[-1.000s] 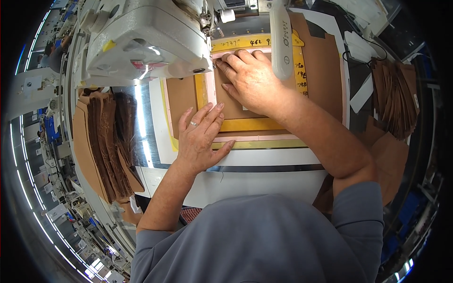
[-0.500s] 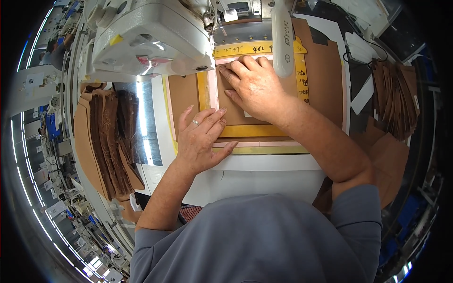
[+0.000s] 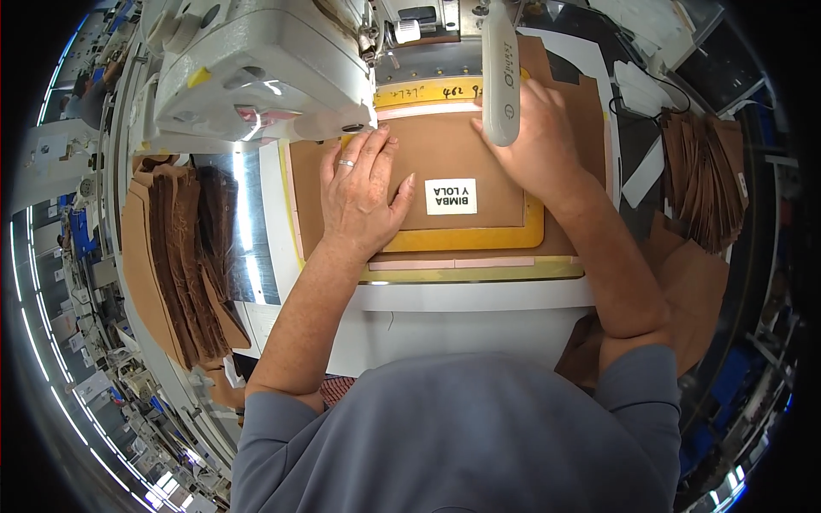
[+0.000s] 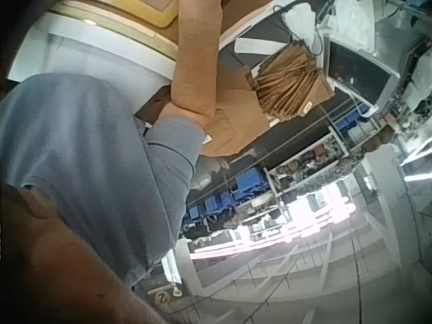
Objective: Sewing a pocket onto a leather panel using an industrial sewing machine.
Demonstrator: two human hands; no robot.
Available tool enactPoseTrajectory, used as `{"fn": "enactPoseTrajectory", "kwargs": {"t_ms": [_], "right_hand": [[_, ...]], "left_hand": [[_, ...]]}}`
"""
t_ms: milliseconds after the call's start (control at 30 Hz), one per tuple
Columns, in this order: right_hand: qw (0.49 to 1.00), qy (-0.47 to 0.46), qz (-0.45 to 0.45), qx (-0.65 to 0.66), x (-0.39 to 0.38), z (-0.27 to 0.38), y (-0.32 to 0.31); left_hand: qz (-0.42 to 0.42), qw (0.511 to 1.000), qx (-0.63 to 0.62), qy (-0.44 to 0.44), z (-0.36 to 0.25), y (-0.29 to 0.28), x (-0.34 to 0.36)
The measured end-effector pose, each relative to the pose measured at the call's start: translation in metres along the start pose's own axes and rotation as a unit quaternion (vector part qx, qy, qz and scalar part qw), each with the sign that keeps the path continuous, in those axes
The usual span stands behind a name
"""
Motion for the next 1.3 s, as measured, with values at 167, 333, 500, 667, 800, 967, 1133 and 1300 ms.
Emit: {"fn": "enactPoseTrajectory", "kwargs": {"t_ms": [167,333,500,667,800,967,1133,1300], "right_hand": [[0.998,0.04,0.026,-0.041,-0.01,-0.026,-0.008],[0.997,0.071,0.018,0.011,-0.009,-0.038,-0.005],[0.975,0.132,0.084,0.155,-0.005,-0.04,-0.006],[0.945,0.2,0.109,0.234,-0.013,-0.055,0.0],[0.932,0.232,0.102,0.258,-0.02,-0.057,0.002],[0.92,0.264,0.079,0.279,-0.025,-0.058,-0.001],[0.945,0.254,0.081,0.189,-0.023,-0.053,-0.01],[0.951,0.252,0.049,0.171,-0.028,-0.061,-0.004]], "left_hand": [[0.014,0.999,0.029,-0.016,-0.001,0.001,0.003],[0.01,1.0,0.023,-0.019,-0.002,-0.001,0.004],[0.007,1.0,0.026,-0.014,0.0,-0.001,0.003],[0.011,0.999,0.027,-0.019,0.001,0.001,0.002],[0.005,1.0,0.026,-0.008,-0.002,-0.001,0.004],[0.007,0.999,0.053,-0.001,-0.005,-0.002,0.006],[0.012,0.998,0.06,0.004,-0.011,-0.005,0.013],[0.002,0.998,0.068,0.005,-0.014,-0.005,0.012]]}}
Point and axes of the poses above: each hand's wrist, its own x-axis towards the middle knuckle, its own y-axis out of the palm, z = x × y, the point moved 8 cm from there along x, towards the middle knuckle, and after that the axes turned 4 degrees about z, right-handed, at the moved point
